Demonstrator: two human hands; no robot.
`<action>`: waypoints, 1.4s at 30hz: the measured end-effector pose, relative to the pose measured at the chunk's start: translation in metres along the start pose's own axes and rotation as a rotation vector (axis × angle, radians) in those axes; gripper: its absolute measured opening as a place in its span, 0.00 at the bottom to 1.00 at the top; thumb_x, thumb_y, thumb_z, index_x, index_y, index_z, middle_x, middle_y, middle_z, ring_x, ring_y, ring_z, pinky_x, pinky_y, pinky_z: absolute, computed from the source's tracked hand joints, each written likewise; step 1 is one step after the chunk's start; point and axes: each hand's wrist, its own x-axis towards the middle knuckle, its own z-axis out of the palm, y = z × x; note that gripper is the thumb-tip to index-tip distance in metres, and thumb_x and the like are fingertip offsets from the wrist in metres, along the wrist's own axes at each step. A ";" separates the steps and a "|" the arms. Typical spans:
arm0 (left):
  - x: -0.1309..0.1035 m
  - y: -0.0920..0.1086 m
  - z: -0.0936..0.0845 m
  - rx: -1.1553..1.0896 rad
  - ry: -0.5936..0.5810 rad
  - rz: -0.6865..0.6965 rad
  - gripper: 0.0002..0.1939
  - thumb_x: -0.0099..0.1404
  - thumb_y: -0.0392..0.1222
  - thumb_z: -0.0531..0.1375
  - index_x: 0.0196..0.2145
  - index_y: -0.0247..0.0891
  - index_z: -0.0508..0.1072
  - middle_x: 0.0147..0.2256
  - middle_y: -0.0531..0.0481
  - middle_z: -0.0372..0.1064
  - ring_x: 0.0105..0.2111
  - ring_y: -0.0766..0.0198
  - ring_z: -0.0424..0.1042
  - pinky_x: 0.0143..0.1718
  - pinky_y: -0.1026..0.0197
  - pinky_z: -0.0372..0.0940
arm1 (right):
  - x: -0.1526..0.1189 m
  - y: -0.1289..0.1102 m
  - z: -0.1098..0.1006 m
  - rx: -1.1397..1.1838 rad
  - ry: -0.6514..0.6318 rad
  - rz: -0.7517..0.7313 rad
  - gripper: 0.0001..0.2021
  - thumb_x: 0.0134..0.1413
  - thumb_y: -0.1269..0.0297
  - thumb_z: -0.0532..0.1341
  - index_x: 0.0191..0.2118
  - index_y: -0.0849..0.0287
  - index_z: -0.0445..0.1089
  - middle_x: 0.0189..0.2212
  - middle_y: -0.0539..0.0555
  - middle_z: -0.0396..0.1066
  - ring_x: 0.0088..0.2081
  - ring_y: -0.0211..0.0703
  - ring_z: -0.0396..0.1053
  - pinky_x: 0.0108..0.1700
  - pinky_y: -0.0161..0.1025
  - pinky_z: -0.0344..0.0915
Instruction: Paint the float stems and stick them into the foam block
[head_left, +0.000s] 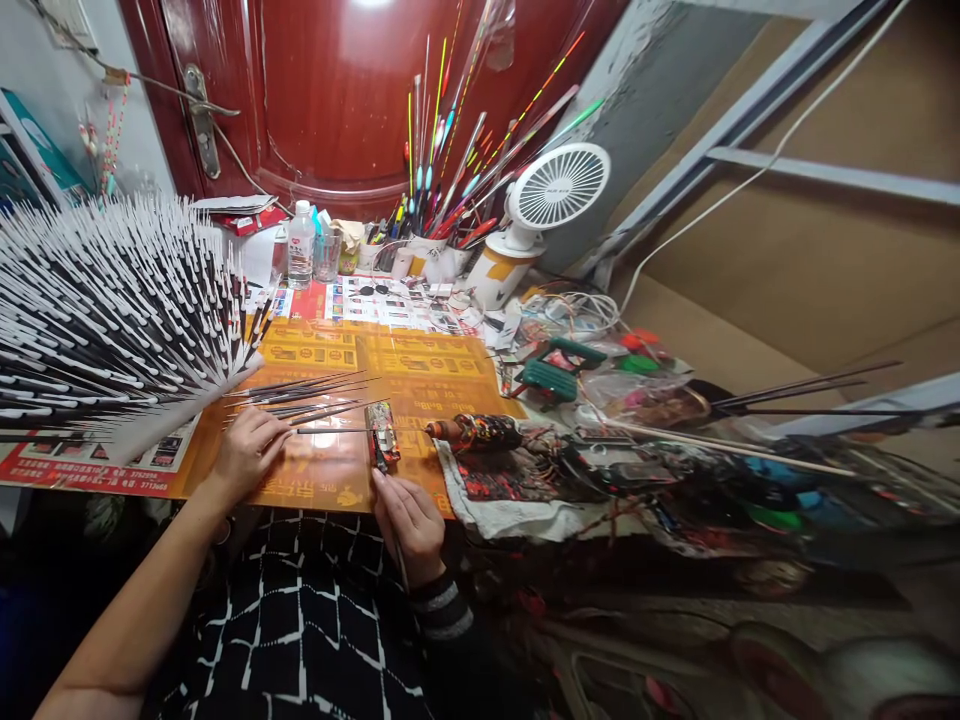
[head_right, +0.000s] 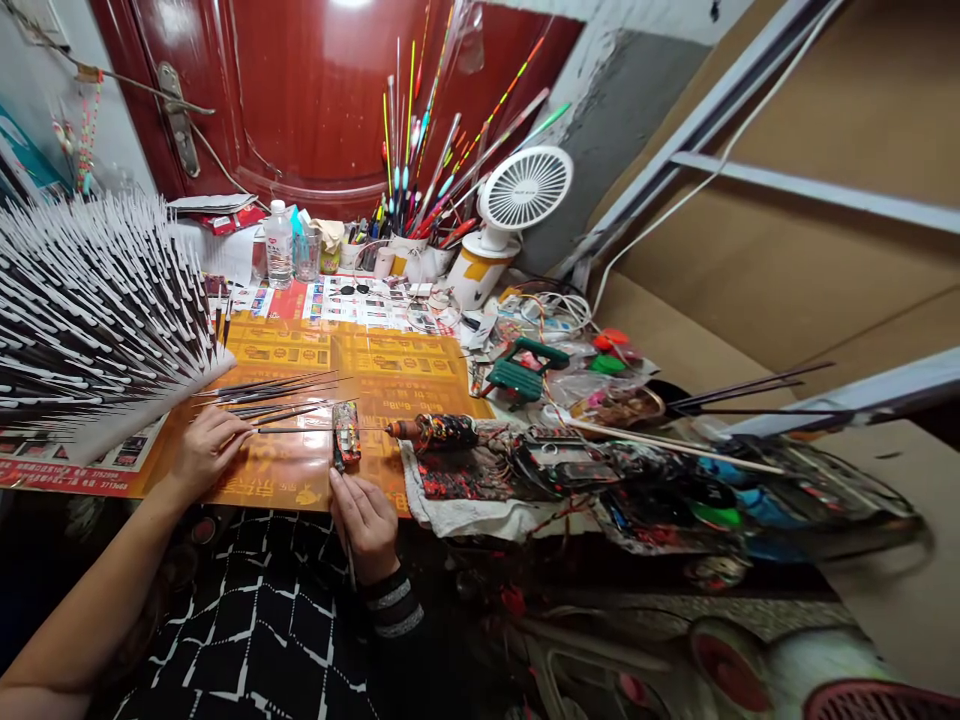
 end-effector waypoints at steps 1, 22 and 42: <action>0.000 0.000 0.000 0.001 0.003 0.001 0.08 0.73 0.40 0.58 0.38 0.39 0.76 0.33 0.49 0.74 0.35 0.61 0.68 0.39 0.58 0.66 | 0.000 0.000 0.000 -0.003 0.000 0.000 0.34 0.61 0.79 0.61 0.70 0.57 0.56 0.46 0.59 0.79 0.43 0.46 0.77 0.47 0.43 0.76; -0.004 -0.001 -0.009 0.064 0.014 -0.027 0.12 0.74 0.41 0.55 0.35 0.39 0.76 0.31 0.49 0.73 0.34 0.61 0.69 0.38 0.58 0.66 | 0.005 -0.005 -0.013 0.269 0.090 0.102 0.24 0.59 0.81 0.59 0.59 0.55 0.70 0.39 0.55 0.79 0.39 0.43 0.77 0.41 0.42 0.77; -0.033 0.079 -0.266 0.804 0.097 0.113 0.14 0.70 0.33 0.58 0.50 0.48 0.75 0.41 0.50 0.74 0.42 0.58 0.69 0.47 0.54 0.68 | -0.007 -0.001 -0.034 0.536 0.013 0.607 0.12 0.64 0.55 0.61 0.44 0.57 0.77 0.34 0.54 0.79 0.37 0.48 0.78 0.46 0.45 0.76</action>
